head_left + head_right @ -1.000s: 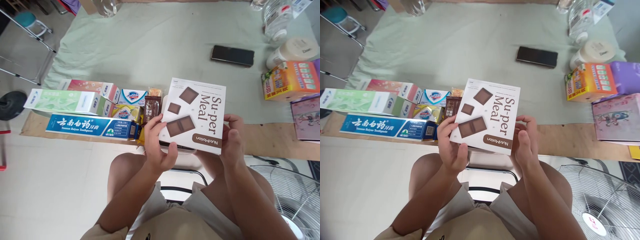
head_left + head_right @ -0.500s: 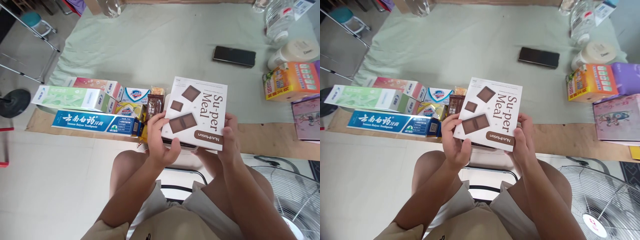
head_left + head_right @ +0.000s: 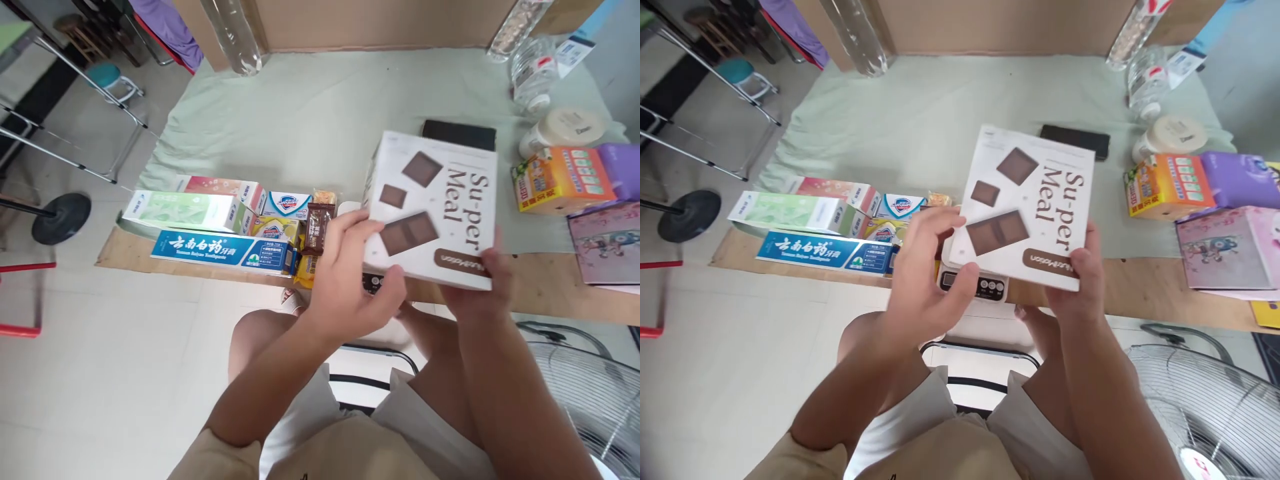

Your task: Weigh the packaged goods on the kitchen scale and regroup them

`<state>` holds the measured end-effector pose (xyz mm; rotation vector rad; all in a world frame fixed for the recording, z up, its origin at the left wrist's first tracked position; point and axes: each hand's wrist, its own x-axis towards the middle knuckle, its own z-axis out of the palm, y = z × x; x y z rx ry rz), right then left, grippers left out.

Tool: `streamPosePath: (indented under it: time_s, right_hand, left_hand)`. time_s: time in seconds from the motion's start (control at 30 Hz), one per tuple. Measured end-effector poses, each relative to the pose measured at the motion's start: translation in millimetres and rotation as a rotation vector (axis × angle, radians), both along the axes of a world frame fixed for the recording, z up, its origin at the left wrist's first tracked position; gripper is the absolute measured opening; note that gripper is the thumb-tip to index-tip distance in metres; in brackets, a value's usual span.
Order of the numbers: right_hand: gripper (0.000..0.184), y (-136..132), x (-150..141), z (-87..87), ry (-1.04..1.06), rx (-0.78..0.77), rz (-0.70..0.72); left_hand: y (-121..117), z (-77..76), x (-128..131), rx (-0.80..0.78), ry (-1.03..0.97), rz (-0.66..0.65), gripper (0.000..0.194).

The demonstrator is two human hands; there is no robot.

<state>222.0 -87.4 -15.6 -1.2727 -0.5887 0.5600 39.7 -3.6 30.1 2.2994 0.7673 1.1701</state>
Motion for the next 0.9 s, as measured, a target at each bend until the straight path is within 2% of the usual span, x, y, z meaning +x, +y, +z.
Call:
streamPosePath:
  time_s: [0.1,0.13,0.2,0.3,0.37,0.4,0.5,0.6,0.7,0.8,0.83,0.9]
  right_hand:
    - [0.040,21.9,12.4,19.6,0.107,0.062,-0.091]
    - [0.039,32.0,18.1,26.4,0.101,0.077,-0.091]
    - [0.035,58.0,32.2,39.5,0.073,0.106,-0.049]
    - [0.025,112.1,55.0,57.7,0.021,0.113,0.103]
    - [0.018,155.2,64.1,68.2,-0.006,0.055,0.233]
    - [0.021,177.0,65.2,72.5,0.001,-0.028,0.297]
    - [0.044,236.1,55.5,79.5,0.084,-0.275,0.391]
    - [0.046,279.3,38.6,74.5,0.152,-0.475,0.480]
    - [0.043,309.9,28.6,61.4,0.166,-0.535,0.669]
    - [0.035,334.4,26.5,51.4,0.181,-0.586,0.787]
    - [0.031,341.6,26.5,49.9,0.181,-0.612,0.793]
    - [0.023,354.5,26.3,49.1,0.129,-0.506,0.649]
  left_hand:
    - [24.5,46.1,-17.3,-0.106,0.213,-0.090,0.034]
    - [34.5,56.0,-27.4,-0.119,0.284,-0.096,0.034]
    - [54.0,64.9,-50.9,-0.135,0.393,-0.048,0.033]
    - [77.0,58.5,-81.7,-0.170,0.449,0.080,0.034]
    - [87.0,51.1,-92.6,-0.210,0.439,0.121,0.033]
    - [90.7,48.4,-94.9,-0.231,0.430,0.122,0.033]
    - [99.3,44.3,-93.6,-0.263,0.431,0.088,0.035]
    - [105.0,41.6,-89.4,-0.252,0.481,0.046,0.034]
    - [107.9,36.5,-88.7,-0.234,0.502,0.015,0.033]
    - [108.7,29.4,-91.6,-0.217,0.502,0.010,0.038]
    - [108.7,26.7,-92.7,-0.214,0.507,0.010,0.039]
    - [108.2,21.6,-94.3,-0.212,0.517,0.007,0.039]
